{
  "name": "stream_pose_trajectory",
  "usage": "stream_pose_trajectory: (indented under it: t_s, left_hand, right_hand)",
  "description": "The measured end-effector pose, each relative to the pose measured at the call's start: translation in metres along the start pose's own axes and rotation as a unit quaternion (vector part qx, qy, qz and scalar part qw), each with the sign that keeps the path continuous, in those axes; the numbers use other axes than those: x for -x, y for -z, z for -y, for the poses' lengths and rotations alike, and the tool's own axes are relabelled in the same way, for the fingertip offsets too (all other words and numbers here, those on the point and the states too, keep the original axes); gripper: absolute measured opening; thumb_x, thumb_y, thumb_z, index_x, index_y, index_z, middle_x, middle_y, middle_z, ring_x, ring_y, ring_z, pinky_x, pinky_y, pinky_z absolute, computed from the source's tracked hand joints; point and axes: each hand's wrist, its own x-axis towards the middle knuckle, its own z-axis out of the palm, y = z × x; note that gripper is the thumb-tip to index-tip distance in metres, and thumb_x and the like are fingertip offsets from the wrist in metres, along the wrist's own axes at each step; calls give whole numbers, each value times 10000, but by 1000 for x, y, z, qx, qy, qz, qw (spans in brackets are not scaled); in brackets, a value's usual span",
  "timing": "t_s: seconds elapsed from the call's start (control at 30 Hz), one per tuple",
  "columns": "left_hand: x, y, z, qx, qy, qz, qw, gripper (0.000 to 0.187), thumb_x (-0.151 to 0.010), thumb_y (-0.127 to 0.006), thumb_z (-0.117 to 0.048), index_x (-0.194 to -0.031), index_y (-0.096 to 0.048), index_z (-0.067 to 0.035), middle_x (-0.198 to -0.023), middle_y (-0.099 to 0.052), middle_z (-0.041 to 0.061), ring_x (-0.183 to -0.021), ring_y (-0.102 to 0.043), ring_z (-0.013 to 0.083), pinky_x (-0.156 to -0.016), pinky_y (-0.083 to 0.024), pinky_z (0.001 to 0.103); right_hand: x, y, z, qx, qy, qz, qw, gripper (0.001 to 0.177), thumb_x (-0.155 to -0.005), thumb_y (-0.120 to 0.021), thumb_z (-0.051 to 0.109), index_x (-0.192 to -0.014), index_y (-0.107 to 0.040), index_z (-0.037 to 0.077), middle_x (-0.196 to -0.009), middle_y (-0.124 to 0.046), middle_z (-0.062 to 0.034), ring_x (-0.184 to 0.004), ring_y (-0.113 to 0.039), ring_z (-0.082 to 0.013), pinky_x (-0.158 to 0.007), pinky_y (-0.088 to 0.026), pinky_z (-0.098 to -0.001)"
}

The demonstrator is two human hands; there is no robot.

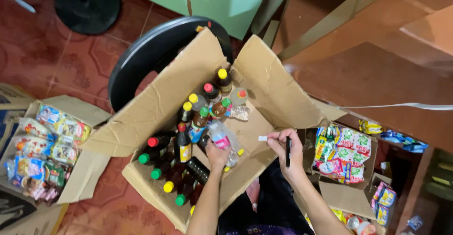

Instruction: The person takes various bottles, including water and vinegar, from a cardboard box and writes on them with a black marker. After labeling, the person places the bottles onto a wooden shelf next to other similar items.

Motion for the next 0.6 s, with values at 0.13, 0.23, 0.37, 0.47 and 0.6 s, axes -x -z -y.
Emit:
stream_pose_trajectory:
  t_s: [0.13, 0.23, 0.37, 0.47, 0.6]
  left_hand:
    - [20, 27, -42, 52, -72, 107, 990, 911, -611, -967, -189, -1387, -535, 15, -1261, -650, 183, -1097, -697, 308, -967, -568, 405]
    - [44, 48, -107, 330, -63, 285, 898, 942, -648, -885, -96, -1471, -434, -20, -1272, -668, 139, -1126, -688, 255, -976, -581, 389]
    - [89, 85, -195, 491, -73, 415, 763, 919, -745, -792, -60, -1548, -351, -135, -1295, -605, 106, -1124, -651, 216, -945, -561, 384]
    - [114, 98, -254, 537, -83, 481, 688, 754, -883, -697, -247, -1523, -316, -128, -1311, -615, 128, -1111, -671, 235, -955, -581, 394]
    - [153, 113, -321, 516, -100, 461, 715, 705, -939, -547, -532, -1487, -339, -139, -1264, -630, 86, -1038, -690, 220, -853, -620, 409]
  right_hand:
    - [9, 0, 8, -7, 1, 9, 1000, 297, -874, -712, -65, -933, -461, 83, -1018, -695, -141, -886, -639, -175, -846, -529, -320]
    - [10, -6, 34, -24, 31, 22, 999, 274, -897, -702, -52, -954, -471, 85, -1037, -693, -131, -922, -632, -157, -862, -510, -307]
    - [20, -8, 82, -62, 65, 26, 996, 260, -899, -687, -54, -979, -485, 88, -1038, -702, -144, -896, -634, -175, -809, -493, -310]
    - [33, -3, 125, -109, 118, 40, 986, 259, -898, -675, -60, -984, -482, 91, -1046, -696, -142, -926, -650, -181, -860, -509, -310]
    - [54, 8, 171, -99, 163, -20, 981, 251, -911, -672, -60, -974, -476, 83, -1059, -683, -119, -938, -640, -175, -840, -499, -322]
